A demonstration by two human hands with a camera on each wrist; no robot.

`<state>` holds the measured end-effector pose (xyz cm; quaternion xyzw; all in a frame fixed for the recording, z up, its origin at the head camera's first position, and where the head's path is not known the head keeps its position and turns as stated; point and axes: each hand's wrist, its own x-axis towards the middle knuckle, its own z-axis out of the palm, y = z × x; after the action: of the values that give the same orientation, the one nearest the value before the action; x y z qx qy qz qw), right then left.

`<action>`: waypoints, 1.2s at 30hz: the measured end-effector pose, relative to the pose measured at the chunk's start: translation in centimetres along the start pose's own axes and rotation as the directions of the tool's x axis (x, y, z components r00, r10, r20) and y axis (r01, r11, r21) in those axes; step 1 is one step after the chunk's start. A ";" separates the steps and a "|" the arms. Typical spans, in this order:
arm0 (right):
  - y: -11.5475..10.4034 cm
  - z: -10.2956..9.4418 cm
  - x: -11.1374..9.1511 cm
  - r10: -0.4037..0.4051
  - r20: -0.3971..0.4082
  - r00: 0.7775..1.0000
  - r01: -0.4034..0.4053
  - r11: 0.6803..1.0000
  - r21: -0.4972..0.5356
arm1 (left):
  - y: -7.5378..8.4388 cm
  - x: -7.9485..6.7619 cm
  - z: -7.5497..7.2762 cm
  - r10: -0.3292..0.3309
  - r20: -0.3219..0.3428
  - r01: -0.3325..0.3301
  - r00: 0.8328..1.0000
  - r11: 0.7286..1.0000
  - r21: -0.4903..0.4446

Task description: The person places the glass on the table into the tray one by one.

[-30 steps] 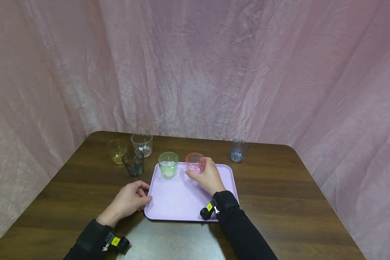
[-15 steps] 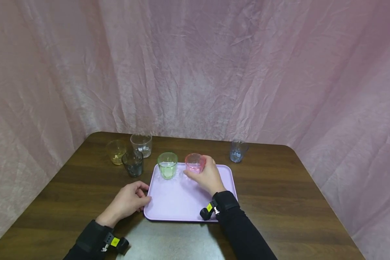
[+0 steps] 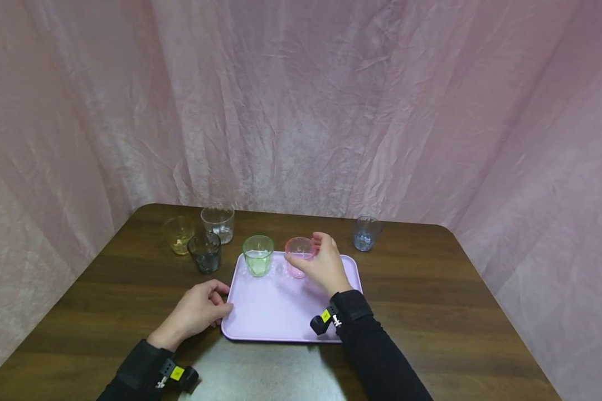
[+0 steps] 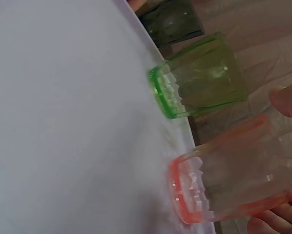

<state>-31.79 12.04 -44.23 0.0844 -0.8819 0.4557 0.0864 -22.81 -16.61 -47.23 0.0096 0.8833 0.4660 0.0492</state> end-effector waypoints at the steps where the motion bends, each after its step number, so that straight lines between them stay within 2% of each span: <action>1: -0.1 -0.1 0.0 -0.004 0.000 1.000 0.004 1.000 0.013 | 0.0 0.0 0.0 0.000 0.000 0.000 1.000 1.000 -0.001; 6: -0.5 -0.9 0.2 -0.011 -0.002 1.000 0.011 0.998 0.055 | 0.0 -0.1 0.0 -0.005 0.004 0.005 1.000 1.000 0.001; 14: -0.8 -2.0 0.2 -0.007 -0.001 1.000 0.007 0.998 0.059 | 0.1 -0.1 0.0 -0.012 0.011 0.012 1.000 1.000 0.009; 36: 0.5 -4.4 0.1 0.028 -0.048 0.998 -0.024 0.996 0.081 | -0.1 0.0 0.0 0.001 0.005 -0.001 1.000 1.000 0.008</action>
<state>-31.67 15.90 -42.08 0.0652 -0.8614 0.4940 0.0986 -22.84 -16.69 -47.32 0.0115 0.8852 0.4623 0.0509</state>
